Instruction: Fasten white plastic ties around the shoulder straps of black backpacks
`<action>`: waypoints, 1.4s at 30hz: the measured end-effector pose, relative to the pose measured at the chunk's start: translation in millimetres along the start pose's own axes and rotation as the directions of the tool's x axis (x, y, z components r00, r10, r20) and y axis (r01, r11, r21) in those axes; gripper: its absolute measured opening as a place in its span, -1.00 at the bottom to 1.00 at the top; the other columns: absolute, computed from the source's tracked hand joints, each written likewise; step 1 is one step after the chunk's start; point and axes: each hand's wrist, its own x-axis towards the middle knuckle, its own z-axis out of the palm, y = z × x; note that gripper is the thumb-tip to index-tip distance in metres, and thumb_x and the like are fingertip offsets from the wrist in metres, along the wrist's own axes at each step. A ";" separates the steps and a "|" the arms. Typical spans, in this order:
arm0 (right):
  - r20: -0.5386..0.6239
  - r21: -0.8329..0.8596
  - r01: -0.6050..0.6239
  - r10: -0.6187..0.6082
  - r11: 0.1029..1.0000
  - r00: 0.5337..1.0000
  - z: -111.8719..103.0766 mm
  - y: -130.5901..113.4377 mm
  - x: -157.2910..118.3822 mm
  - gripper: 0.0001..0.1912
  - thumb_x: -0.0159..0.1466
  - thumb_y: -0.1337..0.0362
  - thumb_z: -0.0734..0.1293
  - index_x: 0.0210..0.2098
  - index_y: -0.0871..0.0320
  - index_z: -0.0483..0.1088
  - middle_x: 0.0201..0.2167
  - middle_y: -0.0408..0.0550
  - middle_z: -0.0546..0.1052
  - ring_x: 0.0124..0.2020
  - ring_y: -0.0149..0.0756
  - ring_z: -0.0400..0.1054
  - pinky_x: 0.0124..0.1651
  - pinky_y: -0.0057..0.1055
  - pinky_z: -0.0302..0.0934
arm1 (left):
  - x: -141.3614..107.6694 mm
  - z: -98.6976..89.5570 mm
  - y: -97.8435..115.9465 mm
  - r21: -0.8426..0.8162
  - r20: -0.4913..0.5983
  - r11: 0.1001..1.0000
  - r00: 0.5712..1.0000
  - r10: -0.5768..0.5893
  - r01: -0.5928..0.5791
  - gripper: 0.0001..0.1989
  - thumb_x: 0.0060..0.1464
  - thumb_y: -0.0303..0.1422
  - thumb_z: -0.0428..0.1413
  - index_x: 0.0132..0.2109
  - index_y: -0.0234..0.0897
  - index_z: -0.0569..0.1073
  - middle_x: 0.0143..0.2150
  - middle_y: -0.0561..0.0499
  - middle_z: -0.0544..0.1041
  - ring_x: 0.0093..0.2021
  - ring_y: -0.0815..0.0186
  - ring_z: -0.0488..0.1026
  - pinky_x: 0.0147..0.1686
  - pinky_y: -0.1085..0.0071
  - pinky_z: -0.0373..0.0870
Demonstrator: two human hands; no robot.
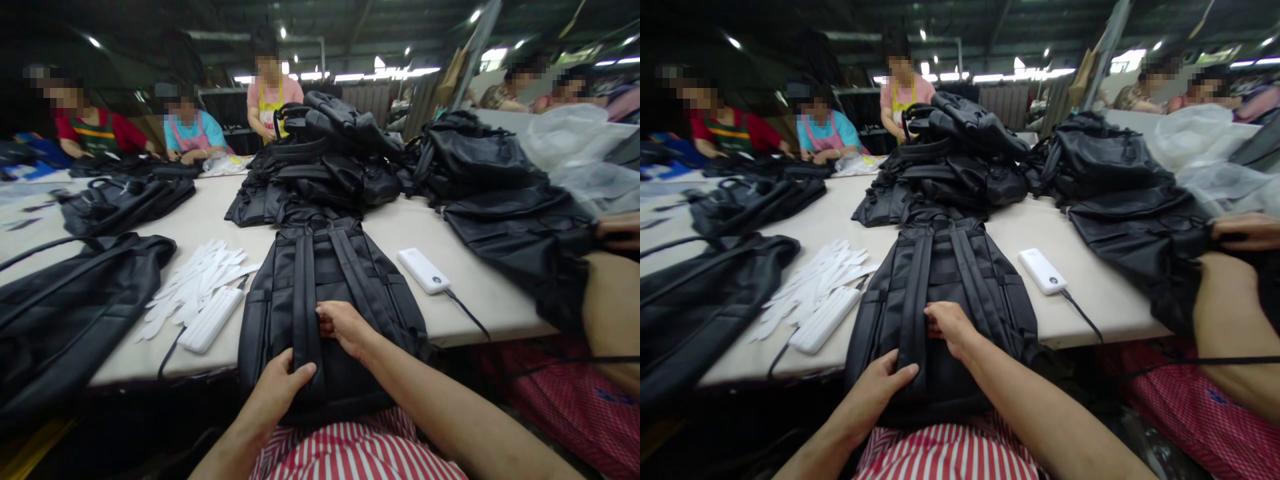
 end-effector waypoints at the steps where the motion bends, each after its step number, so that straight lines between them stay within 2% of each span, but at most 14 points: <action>1: -0.004 -0.056 0.002 -0.003 0.998 1.000 0.6 -0.5 1.8 -0.87 0.00 0.30 0.28 -0.43 0.21 0.36 -0.63 -0.23 0.35 -0.63 -0.52 0.20 -0.46 -0.50 0.13 | 0.6 -0.4 0.1 0.047 -0.003 0.999 1.000 0.005 -0.004 -0.59 -0.07 -0.35 0.17 -0.04 -0.37 0.40 -0.09 -0.13 0.53 -0.04 0.13 0.42 -0.04 0.28 0.33; 6: -0.001 -0.181 0.068 -0.069 0.981 0.998 4.5 0.3 5.5 -0.76 -0.08 0.31 0.36 -0.37 0.21 0.42 -0.50 -0.14 0.47 -0.52 -0.43 0.31 -0.48 -0.51 0.13 | 0.8 -1.3 0.2 0.183 -0.044 0.982 0.998 0.050 -0.041 -0.59 -0.11 -0.35 0.20 -0.05 -0.33 0.42 -0.09 -0.08 0.53 -0.06 0.12 0.44 -0.04 0.26 0.33; 8: -0.016 -0.158 0.121 -0.125 0.980 0.992 6.1 -0.9 4.0 -0.75 -0.08 0.31 0.37 -0.36 0.20 0.42 -0.50 -0.15 0.48 -0.51 -0.42 0.32 -0.49 -0.52 0.14 | 2.2 -1.1 2.5 0.094 -0.017 0.995 0.999 0.031 -0.029 -0.58 -0.11 -0.33 0.20 -0.04 -0.33 0.43 -0.10 -0.09 0.53 -0.07 0.13 0.44 -0.03 0.27 0.33; 10: -0.017 -0.122 0.152 -0.155 0.981 0.988 7.9 -3.1 1.8 -0.77 -0.08 0.32 0.37 -0.38 0.20 0.42 -0.51 -0.16 0.48 -0.53 -0.44 0.31 -0.50 -0.53 0.14 | 5.9 -0.6 6.7 -0.110 0.038 0.994 0.999 0.003 0.001 -0.59 -0.04 -0.28 0.15 -0.02 -0.35 0.42 -0.10 -0.12 0.53 -0.08 0.14 0.45 -0.04 0.28 0.34; 12: -0.015 -0.093 0.147 -0.149 0.985 0.989 9.4 -4.8 0.1 -0.80 -0.07 0.33 0.36 -0.39 0.20 0.41 -0.53 -0.17 0.48 -0.56 -0.46 0.30 -0.51 -0.54 0.14 | 11.8 -0.3 11.0 -0.318 0.059 0.947 0.998 -0.022 0.039 -0.61 0.05 -0.24 0.07 -0.02 -0.39 0.42 -0.13 -0.17 0.54 -0.11 0.16 0.47 -0.07 0.28 0.36; 14: -0.022 -0.087 0.122 -0.124 0.989 0.992 10.1 -4.2 -0.3 -0.81 -0.06 0.34 0.35 -0.40 0.20 0.40 -0.58 -0.18 0.46 -0.61 -0.46 0.28 -0.54 -0.53 0.14 | 18.4 -0.4 13.1 -0.421 0.044 0.905 0.998 -0.047 0.062 -0.62 0.08 -0.23 0.03 -0.06 -0.44 0.44 -0.17 -0.20 0.56 -0.15 0.17 0.49 -0.11 0.30 0.39; 19: -0.053 -0.118 0.142 -0.149 0.983 0.988 8.5 5.0 0.7 -0.82 -0.06 0.35 0.34 -0.40 0.22 0.39 -0.59 -0.19 0.45 -0.62 -0.47 0.26 -0.53 -0.51 0.15 | 28.7 -0.9 8.5 -0.348 0.033 0.935 0.998 -0.055 0.063 -0.68 0.05 -0.32 0.08 -0.08 -0.45 0.45 -0.24 -0.21 0.57 -0.27 0.19 0.53 -0.23 0.33 0.44; 22: -0.087 -0.168 0.185 -0.201 0.968 0.976 8.3 9.2 -0.1 -0.79 -0.07 0.34 0.36 -0.39 0.23 0.40 -0.63 -0.22 0.42 -0.62 -0.49 0.23 -0.52 -0.53 0.13 | 30.2 -0.8 6.0 -0.326 0.030 0.943 0.998 -0.054 0.061 -0.68 0.05 -0.34 0.09 -0.07 -0.44 0.44 -0.27 -0.19 0.58 -0.31 0.22 0.53 -0.20 0.32 0.42; 25: -0.061 -0.187 0.232 -0.247 0.955 0.967 8.7 11.3 -1.6 -0.76 -0.04 0.29 0.36 -0.35 0.22 0.39 -0.63 -0.24 0.41 -0.62 -0.49 0.22 -0.54 -0.54 0.12 | 29.6 -1.3 5.6 -0.389 0.061 0.918 0.997 -0.051 0.071 -0.67 0.06 -0.32 0.08 -0.06 -0.46 0.43 -0.28 -0.18 0.58 -0.28 0.22 0.53 -0.14 0.31 0.39; 29: 0.000 -0.169 0.199 -0.202 0.965 0.979 8.8 11.6 -2.4 -0.68 -0.02 0.18 0.37 -0.29 0.19 0.36 -0.60 -0.22 0.42 -0.64 -0.46 0.23 -0.61 -0.54 0.09 | 28.5 -2.4 6.1 -0.548 0.157 0.832 0.988 -0.002 0.089 -0.58 0.11 -0.19 -0.01 -0.03 -0.45 0.41 -0.23 -0.18 0.57 -0.23 0.18 0.51 -0.11 0.26 0.38; 31: 0.015 -0.163 0.195 -0.195 0.967 0.981 8.9 10.8 -2.1 -0.66 -0.04 0.17 0.38 -0.30 0.20 0.35 -0.61 -0.22 0.41 -0.66 -0.46 0.23 -0.61 -0.53 0.10 | 28.3 -2.4 6.8 -0.563 0.157 0.819 0.987 -0.022 0.108 -0.51 0.11 -0.11 -0.03 -0.04 -0.46 0.42 -0.26 -0.20 0.57 -0.27 0.16 0.52 -0.16 0.22 0.40; 36: 0.020 -0.117 0.220 -0.219 0.969 0.976 9.4 8.7 -1.7 -0.70 -0.04 0.23 0.40 -0.31 0.23 0.38 -0.58 -0.18 0.46 -0.54 -0.38 0.33 -0.38 -0.43 0.24 | 27.7 0.1 7.5 -0.499 0.054 0.858 0.993 -0.106 0.119 -0.53 0.05 -0.12 0.04 -0.08 -0.47 0.44 -0.45 -0.14 0.57 -0.49 0.22 0.50 -0.32 0.26 0.42; 38: 0.025 -0.124 0.214 -0.213 0.969 0.977 9.0 8.8 -2.0 -0.69 -0.03 0.25 0.40 -0.29 0.24 0.40 -0.52 -0.13 0.50 -0.46 -0.34 0.38 -0.31 -0.41 0.25 | 27.5 2.0 6.5 -0.491 0.020 0.868 0.997 -0.076 0.076 -0.57 0.04 -0.15 0.06 -0.09 -0.45 0.45 -0.48 -0.10 0.57 -0.50 0.24 0.49 -0.31 0.28 0.41; 42: 0.022 -0.128 0.209 -0.208 0.969 0.978 6.9 8.2 -1.3 -0.67 -0.01 0.26 0.40 -0.24 0.23 0.41 -0.40 -0.09 0.53 -0.35 -0.29 0.41 -0.20 -0.38 0.25 | 31.5 5.3 3.7 -0.543 0.006 0.840 1.000 0.024 -0.016 -0.66 0.07 -0.25 0.04 -0.13 -0.44 0.46 -0.39 -0.13 0.58 -0.38 0.25 0.52 -0.18 0.29 0.37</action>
